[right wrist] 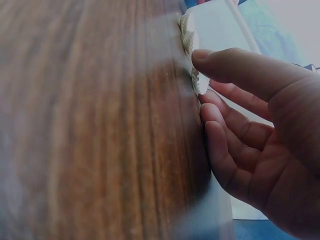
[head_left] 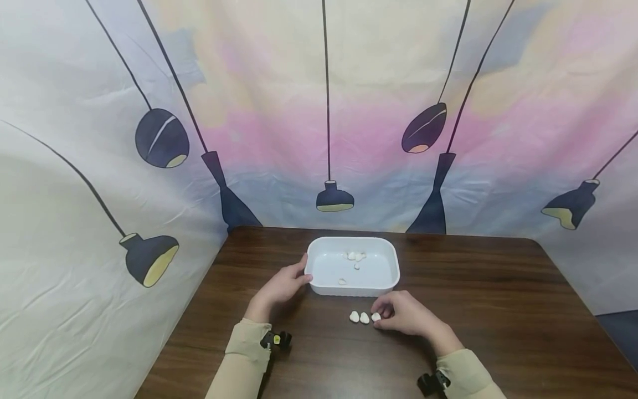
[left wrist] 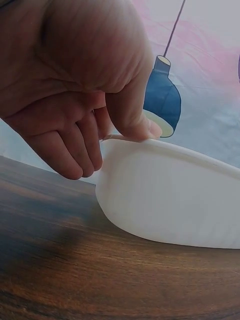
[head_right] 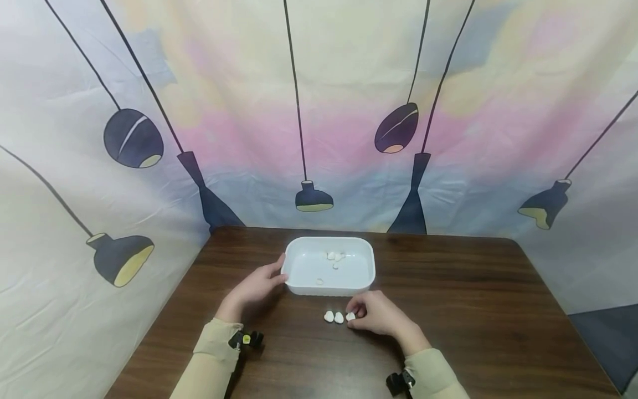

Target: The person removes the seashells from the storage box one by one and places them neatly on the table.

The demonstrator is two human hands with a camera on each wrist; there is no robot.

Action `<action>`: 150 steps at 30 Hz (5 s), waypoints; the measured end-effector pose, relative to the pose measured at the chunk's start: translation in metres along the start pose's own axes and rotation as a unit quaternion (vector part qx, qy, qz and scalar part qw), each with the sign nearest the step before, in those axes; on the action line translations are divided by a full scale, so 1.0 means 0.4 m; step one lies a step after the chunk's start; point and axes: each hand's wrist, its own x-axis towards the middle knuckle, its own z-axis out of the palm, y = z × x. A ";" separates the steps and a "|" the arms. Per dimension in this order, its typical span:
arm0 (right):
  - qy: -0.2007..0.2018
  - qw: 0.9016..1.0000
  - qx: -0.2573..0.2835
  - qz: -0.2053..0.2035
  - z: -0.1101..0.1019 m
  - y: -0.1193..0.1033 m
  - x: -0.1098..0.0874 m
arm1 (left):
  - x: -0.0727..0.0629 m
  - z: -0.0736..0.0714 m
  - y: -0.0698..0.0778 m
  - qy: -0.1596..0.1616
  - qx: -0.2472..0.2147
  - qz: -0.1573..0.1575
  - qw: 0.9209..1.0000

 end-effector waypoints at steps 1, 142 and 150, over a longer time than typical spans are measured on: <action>0.001 1.000 0.000 0.001 0.001 0.001 0.000 | 0.000 0.000 0.000 0.000 0.000 0.000 1.000; 0.116 0.987 0.016 0.112 -0.063 -0.005 0.290 | -0.005 0.006 -0.004 0.010 -0.018 0.002 1.000; 0.122 0.985 -0.003 0.125 -0.051 0.004 0.309 | -0.005 0.006 0.000 0.005 -0.014 -0.005 1.000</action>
